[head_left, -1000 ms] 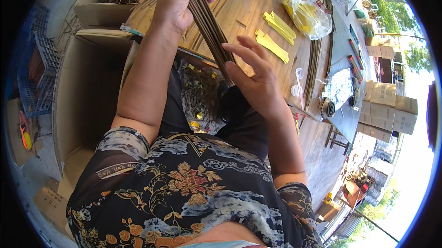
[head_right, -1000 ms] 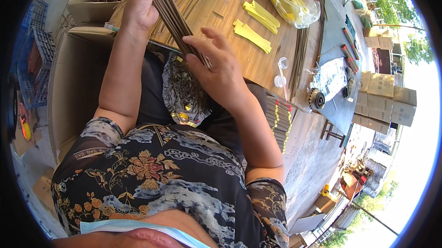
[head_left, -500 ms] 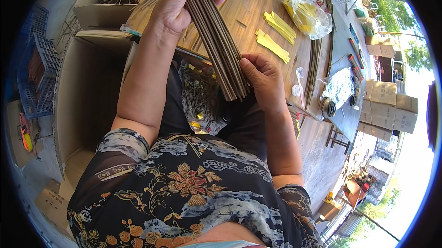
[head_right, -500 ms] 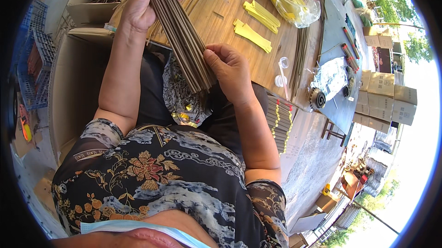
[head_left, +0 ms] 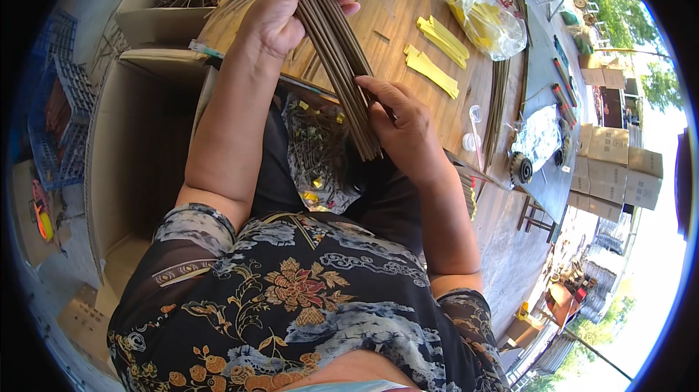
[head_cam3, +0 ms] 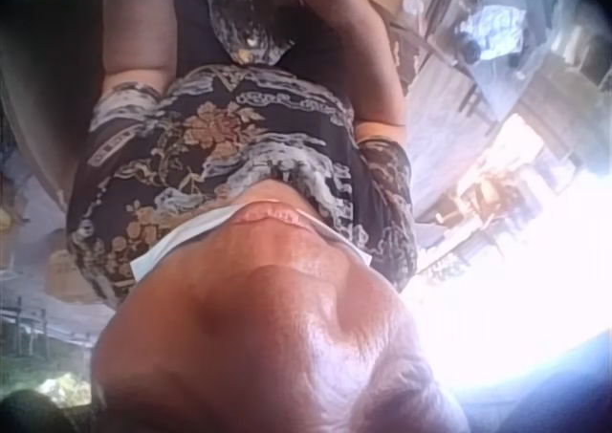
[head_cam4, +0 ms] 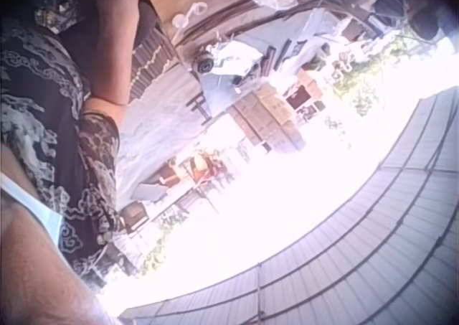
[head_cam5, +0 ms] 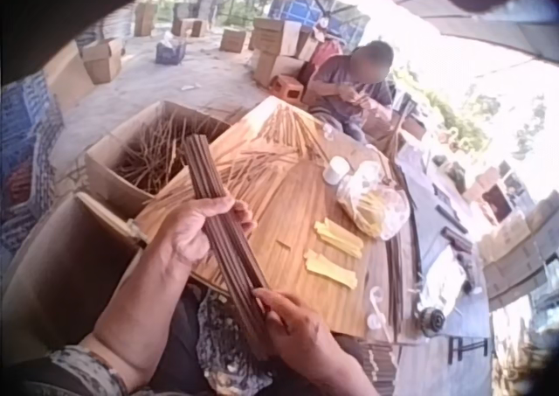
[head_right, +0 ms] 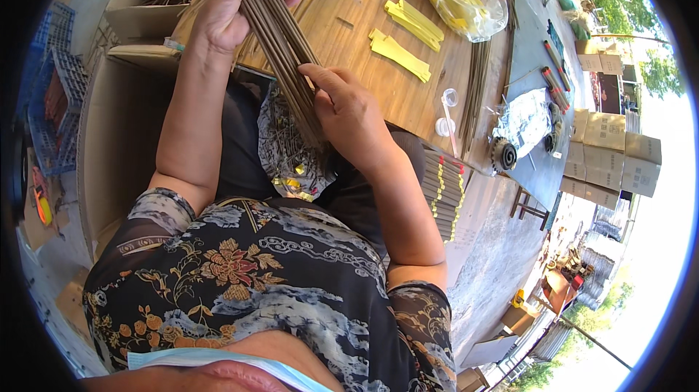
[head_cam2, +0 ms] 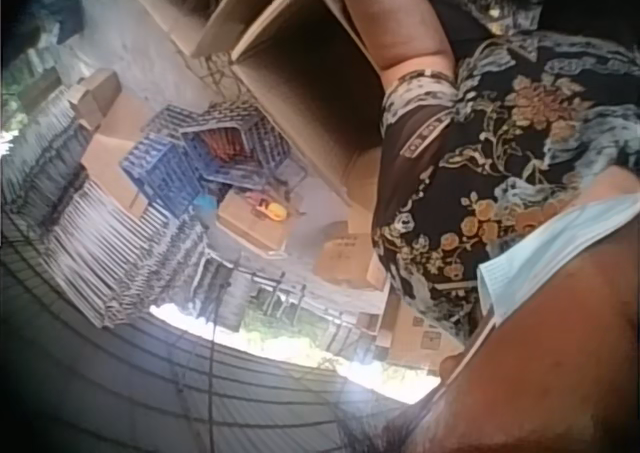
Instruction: The person gathers thin sticks from a cardboard box, aligns them into a bundle, and wraps the bundle with a yellow paper strip. The person then applies glue to secure the wrapping and continues to bundle additional sticks.
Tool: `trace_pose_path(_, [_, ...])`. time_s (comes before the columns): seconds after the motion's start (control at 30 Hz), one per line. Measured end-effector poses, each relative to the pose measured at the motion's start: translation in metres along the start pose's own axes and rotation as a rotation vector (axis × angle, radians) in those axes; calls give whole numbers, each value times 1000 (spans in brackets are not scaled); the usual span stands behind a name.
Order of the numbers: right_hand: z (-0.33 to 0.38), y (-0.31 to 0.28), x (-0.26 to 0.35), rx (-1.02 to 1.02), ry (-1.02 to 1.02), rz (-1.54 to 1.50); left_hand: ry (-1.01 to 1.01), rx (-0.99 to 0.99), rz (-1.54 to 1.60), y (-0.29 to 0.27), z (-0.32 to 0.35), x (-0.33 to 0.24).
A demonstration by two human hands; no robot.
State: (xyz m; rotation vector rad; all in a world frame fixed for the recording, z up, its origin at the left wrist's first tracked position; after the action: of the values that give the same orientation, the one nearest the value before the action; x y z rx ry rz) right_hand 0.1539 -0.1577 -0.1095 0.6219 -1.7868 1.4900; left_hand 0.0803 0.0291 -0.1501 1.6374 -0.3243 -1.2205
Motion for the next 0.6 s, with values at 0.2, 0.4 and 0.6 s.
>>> trace_pose_path(0.2, [7, -3, -1, 26, 37, 114, 9, 55, 20, -9, -3, -7])
trace_pose_path(0.4, [32, -15, -31, 126, 281, -211, 162, -116, 106, -34, -8, -25])
trace_pose_path(0.6, [44, -18, -42, -77, 491, -640, 217, -133, 127, -39, -5, -34])
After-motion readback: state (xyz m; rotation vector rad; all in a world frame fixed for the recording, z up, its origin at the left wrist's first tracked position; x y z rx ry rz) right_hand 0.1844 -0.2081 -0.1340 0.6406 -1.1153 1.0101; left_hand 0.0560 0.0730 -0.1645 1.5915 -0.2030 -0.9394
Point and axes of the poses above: each hand's wrist, its own z-axis away from the middle knuckle, its own y-axis out of the palm, x = y × z, the point moved 5 cm from there along -z, towards the middle knuckle
